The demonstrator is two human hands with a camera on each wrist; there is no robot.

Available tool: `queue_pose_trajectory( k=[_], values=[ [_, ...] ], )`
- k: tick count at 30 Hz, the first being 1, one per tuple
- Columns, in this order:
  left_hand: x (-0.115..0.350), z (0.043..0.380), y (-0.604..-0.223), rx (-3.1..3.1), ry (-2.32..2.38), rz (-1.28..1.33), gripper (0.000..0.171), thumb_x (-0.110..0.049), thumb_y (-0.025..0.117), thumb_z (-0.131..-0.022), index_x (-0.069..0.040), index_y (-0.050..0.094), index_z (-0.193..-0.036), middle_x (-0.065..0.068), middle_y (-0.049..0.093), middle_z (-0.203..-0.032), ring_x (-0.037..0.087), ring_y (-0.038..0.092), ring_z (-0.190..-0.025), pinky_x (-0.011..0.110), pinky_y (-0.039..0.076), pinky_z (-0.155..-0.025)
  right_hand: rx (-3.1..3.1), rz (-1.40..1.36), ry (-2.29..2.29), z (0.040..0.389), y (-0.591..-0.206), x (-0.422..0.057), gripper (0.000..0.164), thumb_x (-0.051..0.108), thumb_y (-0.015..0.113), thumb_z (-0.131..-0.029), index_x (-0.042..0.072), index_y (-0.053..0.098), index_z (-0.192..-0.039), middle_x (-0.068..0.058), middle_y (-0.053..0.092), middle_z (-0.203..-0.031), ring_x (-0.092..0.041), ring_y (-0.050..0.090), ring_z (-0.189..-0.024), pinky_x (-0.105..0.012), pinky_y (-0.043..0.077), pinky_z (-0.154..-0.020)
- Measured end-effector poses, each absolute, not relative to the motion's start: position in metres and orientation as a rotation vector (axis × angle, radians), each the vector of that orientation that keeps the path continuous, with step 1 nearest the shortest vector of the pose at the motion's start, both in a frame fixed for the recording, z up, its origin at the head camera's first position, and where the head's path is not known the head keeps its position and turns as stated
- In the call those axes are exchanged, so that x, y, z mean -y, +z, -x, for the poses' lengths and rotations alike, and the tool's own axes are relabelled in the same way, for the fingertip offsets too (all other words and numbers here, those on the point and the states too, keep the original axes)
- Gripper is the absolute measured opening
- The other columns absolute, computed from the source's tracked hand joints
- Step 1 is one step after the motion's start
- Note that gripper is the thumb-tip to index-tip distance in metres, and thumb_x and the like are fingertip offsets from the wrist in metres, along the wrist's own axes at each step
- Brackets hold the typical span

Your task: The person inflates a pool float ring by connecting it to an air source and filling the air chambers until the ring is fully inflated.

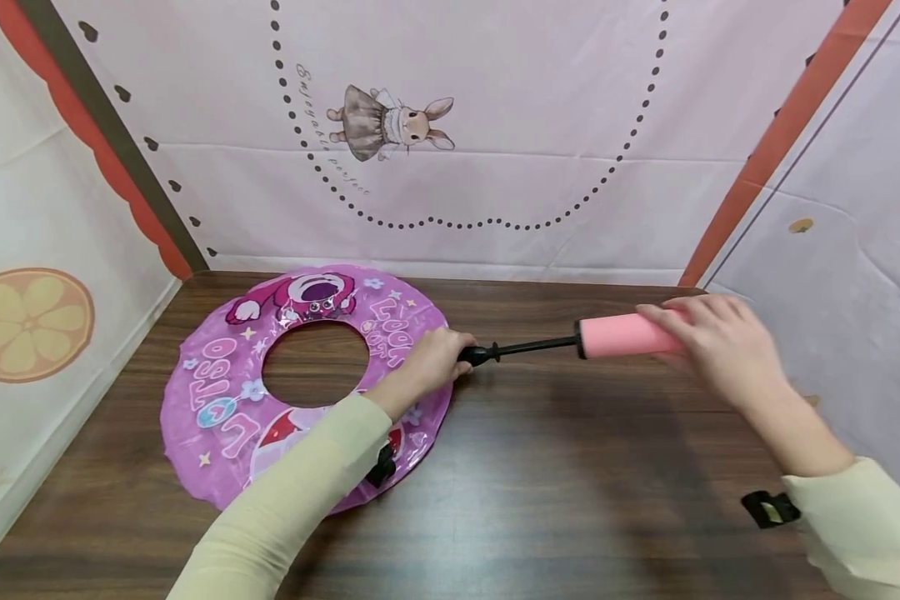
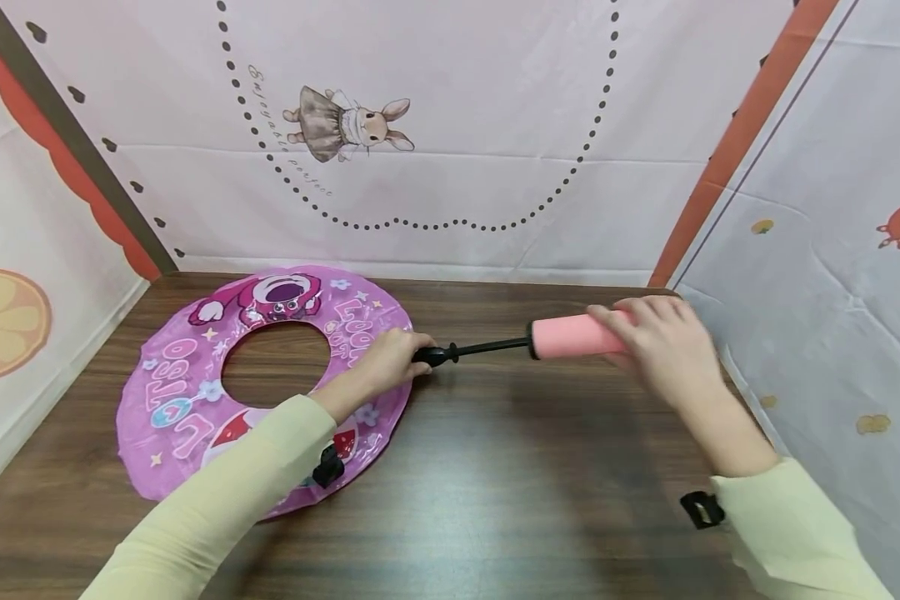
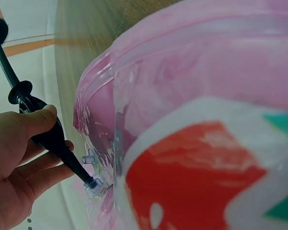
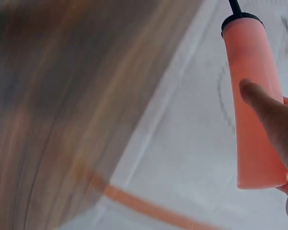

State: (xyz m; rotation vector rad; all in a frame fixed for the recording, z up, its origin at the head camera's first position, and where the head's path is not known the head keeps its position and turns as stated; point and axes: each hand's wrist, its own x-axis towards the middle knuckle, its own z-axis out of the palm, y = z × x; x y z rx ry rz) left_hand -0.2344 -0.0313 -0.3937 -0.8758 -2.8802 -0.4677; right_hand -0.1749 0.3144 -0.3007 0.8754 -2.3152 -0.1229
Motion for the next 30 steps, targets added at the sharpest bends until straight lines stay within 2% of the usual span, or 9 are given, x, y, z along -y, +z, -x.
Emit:
queue_pose_trajectory(
  k=[3,6,11,13,18,24,30],
  values=[
    [0.033,0.234,-0.393,2.885,-0.452,0.869,0.026,-0.02,0.074,-0.077,-0.01,0.067,-0.1,0.006,0.07,-0.089,0.024,0.065,-0.08,0.036,0.052,-0.075,2.319,-0.848,-0.132,0.172,-0.295,-0.322,0.068,0.012,0.08,-0.054,0.018,0.059,-0.118,-0.014,0.062,-0.094,-0.04,0.055,-0.087,-0.053,0.042,-0.078],
    [0.033,0.233,-0.392,2.878,-0.427,0.875,0.024,-0.02,0.074,-0.077,-0.01,0.067,-0.098,0.006,0.07,-0.087,0.023,0.065,-0.078,0.035,0.052,-0.073,2.32,-0.869,-0.162,0.174,-0.301,-0.309,0.065,0.009,0.08,-0.056,0.019,0.06,-0.117,-0.014,0.062,-0.093,-0.039,0.055,-0.086,-0.052,0.042,-0.073],
    [0.031,0.232,-0.391,2.846,-0.385,0.903,0.023,-0.019,0.074,-0.077,-0.009,0.067,-0.097,0.006,0.07,-0.085,0.023,0.065,-0.077,0.035,0.053,-0.072,2.272,-0.932,-0.193,0.186,-0.32,-0.263,0.054,0.019,0.081,-0.063,0.018,0.062,-0.113,-0.013,0.062,-0.09,-0.035,0.056,-0.084,-0.048,0.043,-0.067],
    [0.029,0.232,-0.39,2.843,-0.374,0.907,0.023,-0.018,0.073,-0.076,-0.009,0.067,-0.096,0.006,0.07,-0.085,0.023,0.065,-0.077,0.034,0.053,-0.072,2.25,-0.939,-0.199,0.19,-0.326,-0.248,0.054,0.026,0.083,-0.062,0.017,0.063,-0.111,-0.013,0.062,-0.088,-0.034,0.056,-0.083,-0.048,0.043,-0.068],
    [0.027,0.231,-0.391,2.848,-0.36,0.912,0.023,-0.018,0.073,-0.076,-0.009,0.068,-0.096,0.006,0.07,-0.085,0.022,0.065,-0.078,0.034,0.053,-0.072,2.235,-0.942,-0.216,0.193,-0.337,-0.229,0.054,0.032,0.084,-0.06,0.018,0.063,-0.109,-0.011,0.061,-0.085,-0.032,0.056,-0.08,-0.046,0.044,-0.068],
    [0.027,0.231,-0.392,2.862,-0.392,0.879,0.021,-0.02,0.074,-0.076,-0.01,0.067,-0.093,0.006,0.07,-0.084,0.022,0.065,-0.076,0.034,0.053,-0.071,2.289,-0.964,-0.197,0.193,-0.337,-0.238,0.058,0.035,0.082,-0.062,0.019,0.063,-0.114,-0.01,0.062,-0.089,-0.031,0.057,-0.085,-0.046,0.044,-0.069],
    [0.027,0.231,-0.392,2.909,-0.369,0.835,0.024,-0.023,0.073,-0.077,-0.011,0.067,-0.097,0.006,0.07,-0.088,0.023,0.065,-0.077,0.035,0.053,-0.071,2.354,-0.969,-0.168,0.186,-0.322,-0.275,0.063,0.033,0.081,-0.061,0.019,0.06,-0.119,-0.011,0.063,-0.092,-0.033,0.057,-0.085,-0.047,0.042,-0.067]
  ],
)
